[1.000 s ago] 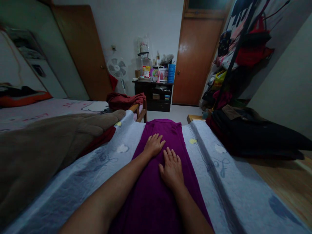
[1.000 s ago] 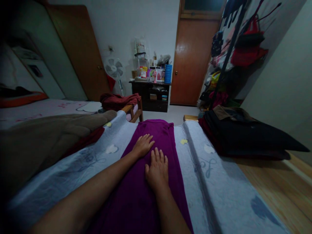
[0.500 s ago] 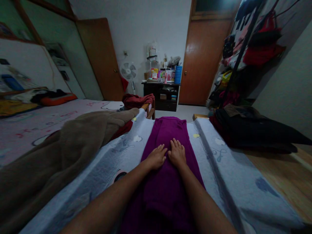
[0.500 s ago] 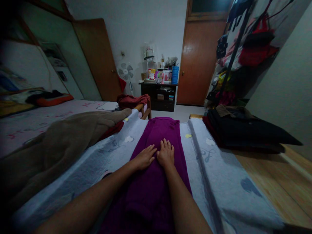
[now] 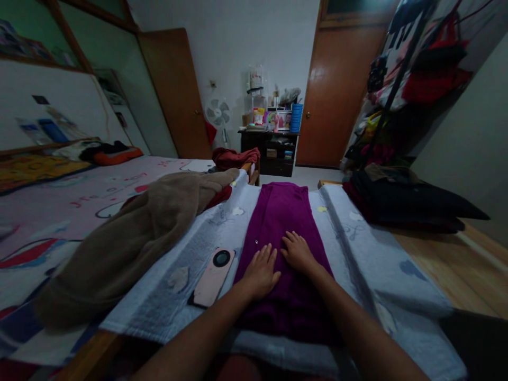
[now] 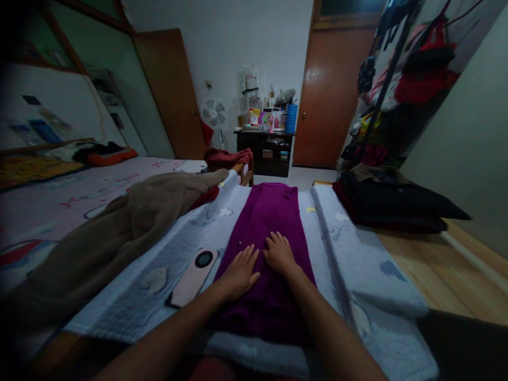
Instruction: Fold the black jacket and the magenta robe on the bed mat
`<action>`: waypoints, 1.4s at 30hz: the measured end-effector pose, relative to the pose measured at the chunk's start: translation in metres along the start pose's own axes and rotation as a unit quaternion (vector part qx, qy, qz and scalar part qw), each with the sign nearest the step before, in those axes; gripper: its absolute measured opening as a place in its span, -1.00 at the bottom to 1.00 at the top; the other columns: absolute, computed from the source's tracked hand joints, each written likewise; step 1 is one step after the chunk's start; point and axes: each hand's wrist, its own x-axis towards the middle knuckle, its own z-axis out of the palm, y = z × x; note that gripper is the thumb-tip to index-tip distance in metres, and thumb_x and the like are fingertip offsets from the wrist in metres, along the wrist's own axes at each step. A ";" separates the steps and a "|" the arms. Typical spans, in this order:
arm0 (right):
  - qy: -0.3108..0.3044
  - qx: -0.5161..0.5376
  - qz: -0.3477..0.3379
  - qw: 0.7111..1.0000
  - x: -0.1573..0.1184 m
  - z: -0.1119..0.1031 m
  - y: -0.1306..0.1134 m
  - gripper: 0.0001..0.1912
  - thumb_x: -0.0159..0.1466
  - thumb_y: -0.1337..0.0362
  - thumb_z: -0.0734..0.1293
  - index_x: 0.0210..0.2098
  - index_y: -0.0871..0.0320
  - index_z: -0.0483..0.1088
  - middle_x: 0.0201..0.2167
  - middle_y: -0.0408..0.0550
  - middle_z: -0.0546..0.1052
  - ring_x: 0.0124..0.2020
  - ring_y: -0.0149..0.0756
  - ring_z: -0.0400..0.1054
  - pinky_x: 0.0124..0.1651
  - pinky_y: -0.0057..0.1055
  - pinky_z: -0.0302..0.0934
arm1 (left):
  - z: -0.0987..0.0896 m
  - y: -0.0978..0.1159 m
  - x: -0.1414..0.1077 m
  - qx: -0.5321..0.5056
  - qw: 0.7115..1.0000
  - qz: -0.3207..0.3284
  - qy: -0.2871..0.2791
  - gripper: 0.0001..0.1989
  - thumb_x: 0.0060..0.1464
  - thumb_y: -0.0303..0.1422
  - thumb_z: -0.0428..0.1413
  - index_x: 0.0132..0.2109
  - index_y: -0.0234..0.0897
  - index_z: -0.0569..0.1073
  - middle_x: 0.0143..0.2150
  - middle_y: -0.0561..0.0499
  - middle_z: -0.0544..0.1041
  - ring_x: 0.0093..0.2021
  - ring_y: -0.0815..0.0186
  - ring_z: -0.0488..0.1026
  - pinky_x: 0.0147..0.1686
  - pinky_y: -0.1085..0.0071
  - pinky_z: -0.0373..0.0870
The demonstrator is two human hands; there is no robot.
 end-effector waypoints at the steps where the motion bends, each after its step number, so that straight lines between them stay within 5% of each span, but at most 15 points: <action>1: 0.003 0.004 -0.012 1.000 -0.011 0.001 -0.001 -0.47 0.30 0.18 0.19 0.23 0.21 0.24 0.33 0.11 0.16 0.36 -0.02 -0.10 0.32 -0.05 -0.15 | 0.005 -0.001 -0.001 0.008 1.000 0.002 0.016 -0.33 0.22 -0.21 -0.07 0.37 -0.44 -0.01 0.43 -0.31 -0.09 0.42 0.05 -0.20 0.33 0.09 -0.11; 8: 0.074 0.033 -0.052 0.995 -0.070 0.018 -0.014 -0.52 0.31 0.29 0.18 0.20 0.25 0.29 0.28 0.11 0.25 0.36 -0.10 -0.06 0.32 -0.15 -0.06 | 0.021 -0.003 -0.003 0.042 0.996 0.016 0.083 -0.37 0.21 -0.25 -0.03 0.35 -0.35 0.06 0.41 -0.31 -0.02 0.40 0.00 -0.11 0.30 0.03 -0.05; 16: 0.087 0.084 -0.033 0.992 -0.080 0.013 -0.021 -0.55 0.32 0.31 0.17 0.18 0.24 0.31 0.26 0.11 0.27 0.35 -0.12 -0.05 0.32 -0.11 -0.04 | 0.010 0.010 -0.014 -0.012 0.995 0.062 0.079 -0.51 0.22 -0.34 -0.03 0.28 -0.28 0.22 0.37 -0.21 0.15 0.36 0.08 0.07 0.29 0.10 0.07; 20: 0.096 0.162 -0.070 0.980 -0.093 0.003 -0.018 -0.61 0.30 0.35 0.17 0.09 0.19 0.39 0.13 0.06 0.42 0.24 -0.24 0.18 0.29 -0.22 0.04 | 0.013 0.016 -0.025 -0.068 0.989 0.109 0.072 -0.57 0.29 -0.33 -0.14 0.27 -0.23 0.23 0.34 -0.11 0.21 0.35 0.20 0.10 0.29 0.14 0.10; 25: 0.216 0.092 0.070 0.970 -0.107 0.012 -0.005 -0.58 0.26 0.33 0.21 0.10 0.25 0.36 0.25 0.20 0.26 0.29 -0.05 0.07 0.28 -0.08 0.01 | 0.025 0.012 -0.027 -0.072 0.989 0.095 0.088 -0.58 0.31 -0.30 -0.13 0.26 -0.19 0.25 0.35 -0.08 0.20 0.36 0.22 0.07 0.29 0.11 0.08; 31: 0.169 0.006 0.090 0.982 -0.112 0.035 -0.003 -0.53 0.31 0.23 0.19 0.18 0.23 0.31 0.27 0.17 0.24 0.31 0.03 0.03 0.30 -0.04 -0.09 | 0.026 0.016 -0.028 -0.040 0.991 0.080 0.099 -0.57 0.28 -0.33 -0.09 0.27 -0.18 0.24 0.36 -0.06 0.18 0.37 0.22 0.06 0.30 0.12 0.08; 39: 0.149 -0.001 0.093 0.984 -0.113 0.031 -0.004 -0.52 0.33 0.20 0.15 0.19 0.22 0.29 0.29 0.16 0.21 0.33 -0.01 -0.01 0.31 -0.07 -0.12 | 0.020 0.022 -0.032 -0.093 0.987 0.070 0.108 -0.59 0.26 -0.35 -0.07 0.23 -0.18 0.29 0.33 -0.03 0.24 0.34 0.23 0.10 0.30 0.14 0.08; 42: 0.146 0.002 0.096 0.985 -0.113 0.030 -0.005 -0.52 0.33 0.19 0.15 0.19 0.22 0.29 0.28 0.14 0.22 0.33 -0.02 0.00 0.31 -0.08 -0.13 | 0.009 0.009 -0.030 -0.151 0.974 0.023 0.165 -0.67 0.22 -0.38 -0.04 0.10 -0.21 0.40 0.24 -0.05 0.35 0.28 0.24 0.21 0.27 0.21 0.14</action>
